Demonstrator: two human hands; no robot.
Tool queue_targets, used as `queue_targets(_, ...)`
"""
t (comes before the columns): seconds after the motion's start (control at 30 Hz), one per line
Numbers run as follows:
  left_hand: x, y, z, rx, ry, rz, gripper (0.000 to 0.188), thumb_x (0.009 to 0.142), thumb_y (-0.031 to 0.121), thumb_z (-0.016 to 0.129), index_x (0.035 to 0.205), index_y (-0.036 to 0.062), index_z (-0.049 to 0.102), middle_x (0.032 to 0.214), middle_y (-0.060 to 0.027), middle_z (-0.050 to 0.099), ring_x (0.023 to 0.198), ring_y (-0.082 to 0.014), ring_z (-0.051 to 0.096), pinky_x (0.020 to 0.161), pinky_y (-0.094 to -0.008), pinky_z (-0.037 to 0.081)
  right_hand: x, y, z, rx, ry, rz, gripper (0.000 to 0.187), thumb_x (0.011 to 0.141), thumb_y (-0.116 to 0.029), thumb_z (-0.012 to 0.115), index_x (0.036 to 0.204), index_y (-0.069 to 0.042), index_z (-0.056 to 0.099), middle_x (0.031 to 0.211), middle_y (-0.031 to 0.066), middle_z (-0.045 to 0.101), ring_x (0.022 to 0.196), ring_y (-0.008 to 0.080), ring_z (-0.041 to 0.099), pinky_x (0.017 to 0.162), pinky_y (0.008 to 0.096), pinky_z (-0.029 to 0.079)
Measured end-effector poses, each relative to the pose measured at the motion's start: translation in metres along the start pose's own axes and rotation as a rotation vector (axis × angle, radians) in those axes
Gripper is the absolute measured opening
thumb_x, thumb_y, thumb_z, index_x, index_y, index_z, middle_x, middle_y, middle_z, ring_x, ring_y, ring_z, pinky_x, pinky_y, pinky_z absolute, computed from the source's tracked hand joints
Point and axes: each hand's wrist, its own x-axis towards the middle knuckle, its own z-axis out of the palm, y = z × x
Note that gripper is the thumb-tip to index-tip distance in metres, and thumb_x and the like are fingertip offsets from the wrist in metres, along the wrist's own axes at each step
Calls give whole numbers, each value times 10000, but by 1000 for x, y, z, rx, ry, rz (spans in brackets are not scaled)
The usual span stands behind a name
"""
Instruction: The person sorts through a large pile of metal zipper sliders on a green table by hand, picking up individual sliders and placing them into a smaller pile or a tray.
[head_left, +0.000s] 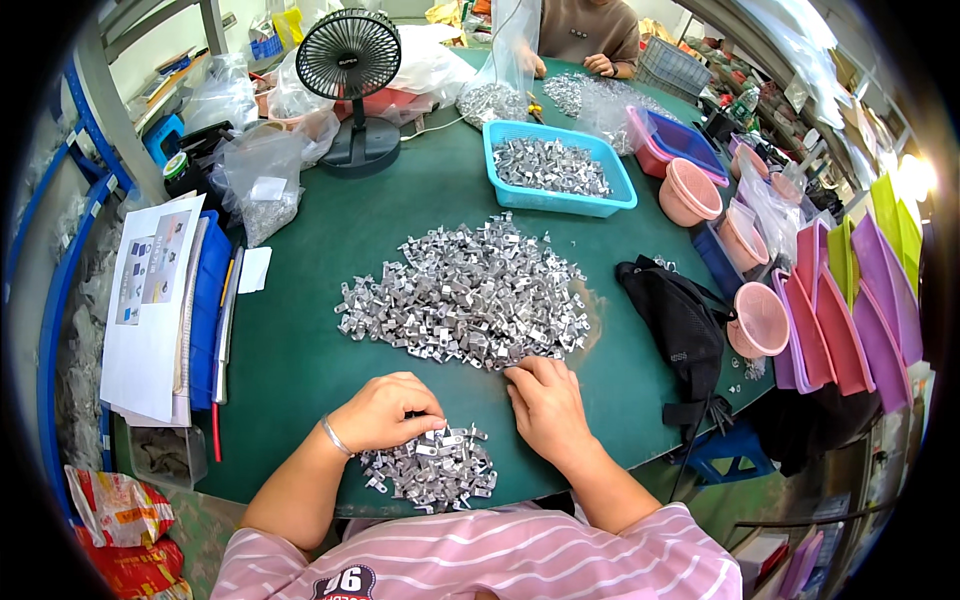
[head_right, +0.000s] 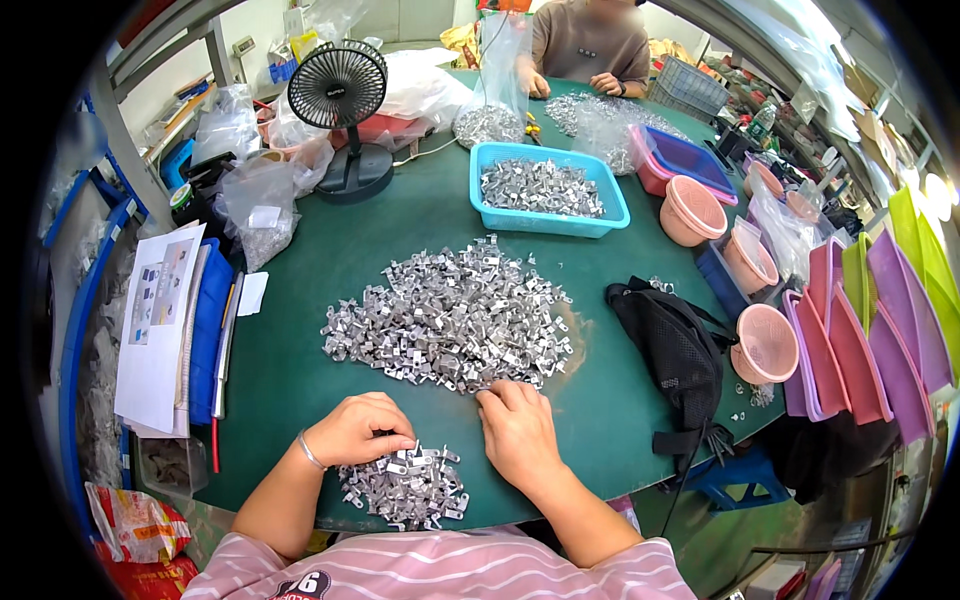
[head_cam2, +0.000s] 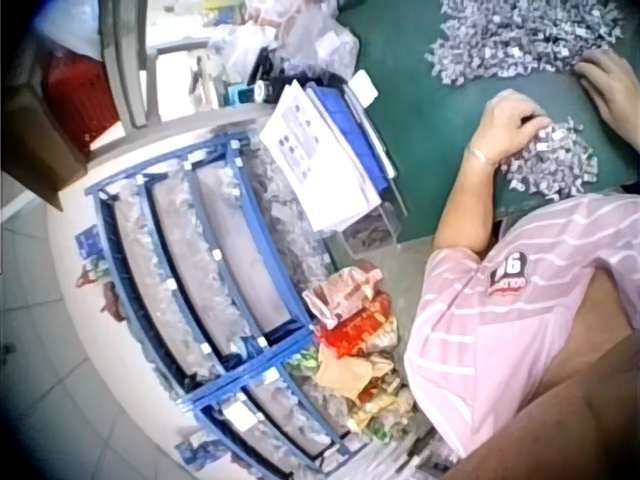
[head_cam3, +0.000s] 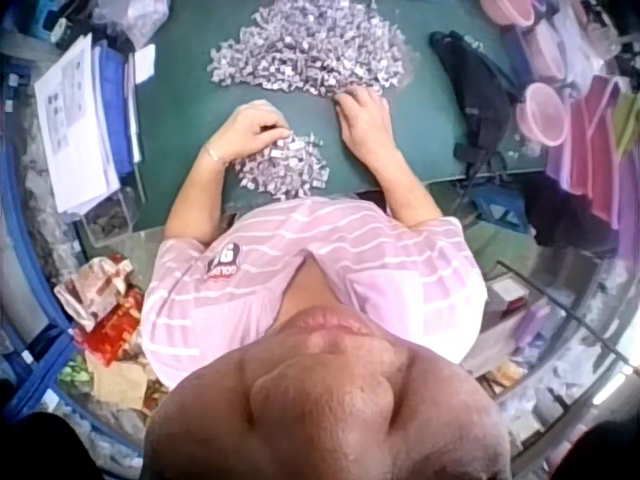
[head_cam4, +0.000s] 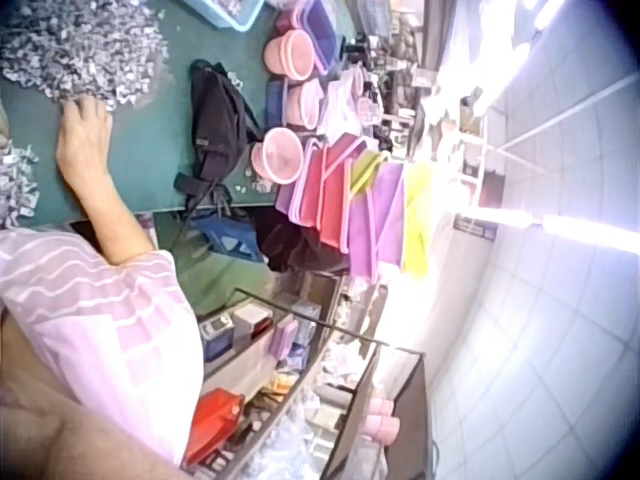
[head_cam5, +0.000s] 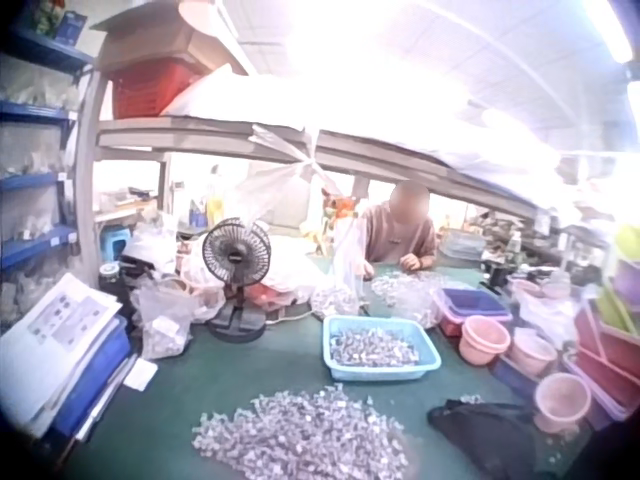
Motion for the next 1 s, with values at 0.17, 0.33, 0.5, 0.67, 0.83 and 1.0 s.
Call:
queue_targets(0.17,-1,1,1,16,5,-34,81,800,154,734,820,77,723,820,-28,707,797,-211,642,748,-340,508,-3,5,5,12,42,-40,165,791,-72,654,956,-65,652,990,61,602,955,273,564,803,403,429)
queue_targets(0.33,0,3,3,0,-1,-50,86,803,163,717,814,78,721,805,-63,696,798,-243,642,744,-355,507,-8,9,11,17,66,-57,158,791,-66,662,949,-70,651,962,60,602,925,271,568,794,398,428)
queue_targets(0.5,-1,3,2,12,1,-37,67,795,139,734,817,77,726,807,-36,705,772,-211,642,723,-335,509,-6,10,13,79,105,-28,131,806,-112,676,927,-67,655,953,55,613,914,256,572,798,401,422)
queue_targets(0.67,0,4,2,34,8,-22,63,792,135,733,813,75,724,801,-36,703,773,-210,643,724,-334,508,-9,9,10,112,16,-38,173,787,-171,721,912,-68,663,970,51,621,940,257,569,815,404,421)
queue_targets(0.83,2,4,2,45,8,-2,67,792,138,733,810,75,723,801,-38,703,772,-210,646,732,-334,507,-8,11,9,38,100,13,181,773,-168,730,905,-62,663,1002,61,614,960,285,557,826,409,422)
queue_targets(1.0,2,6,2,68,3,-24,69,791,143,733,806,76,722,801,-40,703,773,-211,648,736,-335,506,-8,16,12,115,116,25,160,775,-146,724,898,-63,664,988,64,609,968,289,543,815,409,435)
